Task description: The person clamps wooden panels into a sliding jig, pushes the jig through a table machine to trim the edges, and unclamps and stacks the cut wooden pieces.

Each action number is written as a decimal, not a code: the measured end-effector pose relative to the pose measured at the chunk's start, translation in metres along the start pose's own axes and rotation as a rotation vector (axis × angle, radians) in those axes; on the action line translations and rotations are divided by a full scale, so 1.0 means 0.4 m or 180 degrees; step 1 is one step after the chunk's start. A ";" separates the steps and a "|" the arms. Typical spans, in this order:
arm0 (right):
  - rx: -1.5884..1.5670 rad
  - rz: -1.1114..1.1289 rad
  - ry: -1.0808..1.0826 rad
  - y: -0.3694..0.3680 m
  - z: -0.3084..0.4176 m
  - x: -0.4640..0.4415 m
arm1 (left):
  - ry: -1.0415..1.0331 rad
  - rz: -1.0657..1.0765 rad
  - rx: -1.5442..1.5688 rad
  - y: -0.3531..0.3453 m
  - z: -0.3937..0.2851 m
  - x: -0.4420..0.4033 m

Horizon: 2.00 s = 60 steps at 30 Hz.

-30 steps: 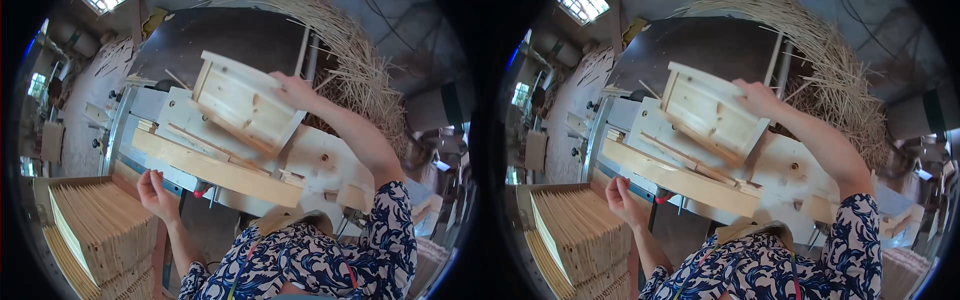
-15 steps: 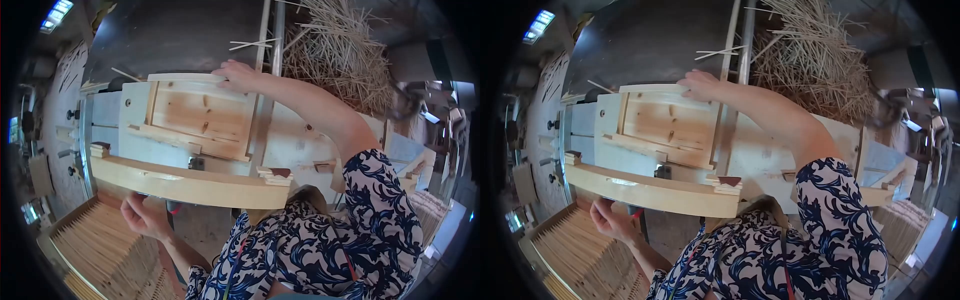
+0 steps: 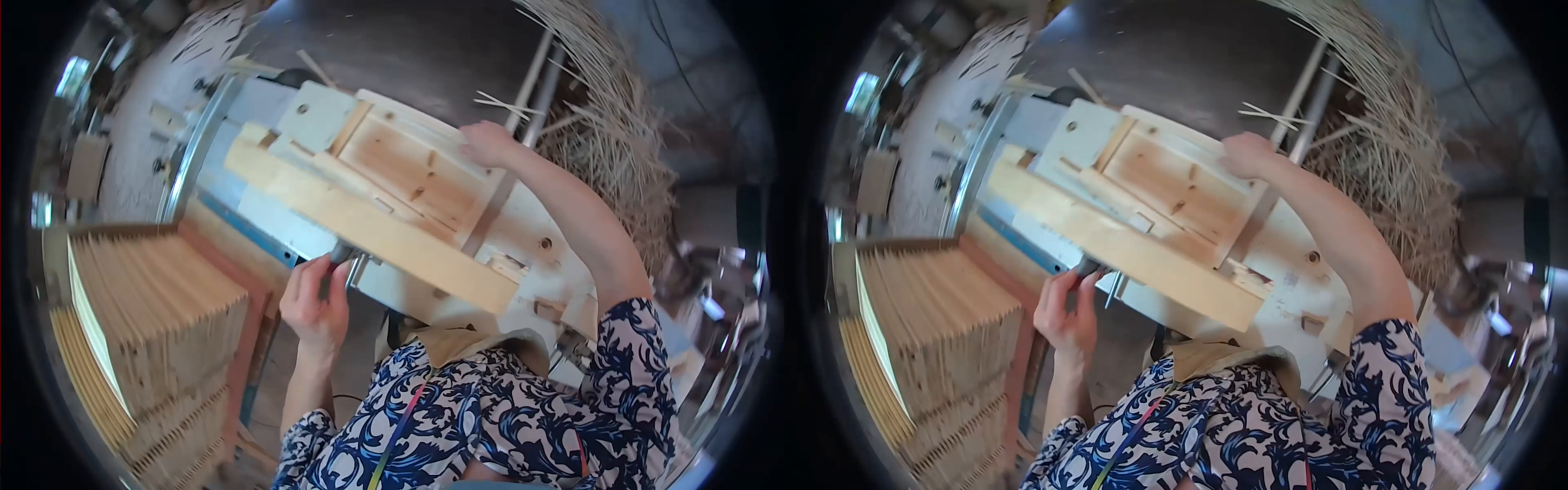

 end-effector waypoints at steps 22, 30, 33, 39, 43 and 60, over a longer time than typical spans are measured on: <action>-0.0905 -0.0092 -0.0966 0.100 0.007 -0.135 | 0.1244 0.2497 0.0061 -0.031 0.359 -0.013; -0.1926 -0.0846 -0.0236 0.083 -0.094 -0.036 | 0.1144 0.2204 -0.0119 -0.303 0.397 0.053; -0.1341 -0.1522 -0.0730 0.111 -0.233 -0.061 | 0.1268 0.2251 0.0015 -0.317 0.404 0.031; -0.0038 -0.1840 -0.0532 0.110 -0.261 -0.239 | 0.1396 0.2244 -0.0092 -0.293 0.379 0.001; -0.0025 -0.1520 -0.0676 0.038 -0.365 -0.275 | 0.1504 0.2131 -0.0249 -0.278 0.387 0.011; -0.0405 -0.4431 -0.3089 -0.086 -0.045 1.348 | -0.1492 0.2759 0.2109 -0.456 -0.282 -0.137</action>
Point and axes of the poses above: each hand's wrist, its own x-axis away from the middle knuckle, its own y-axis out of the back of the hand, z = x × y, the point moved 7 cm from there along -x, towards the middle knuckle, and after that the axes turned 1 degree about x, right-handed, at the moved point
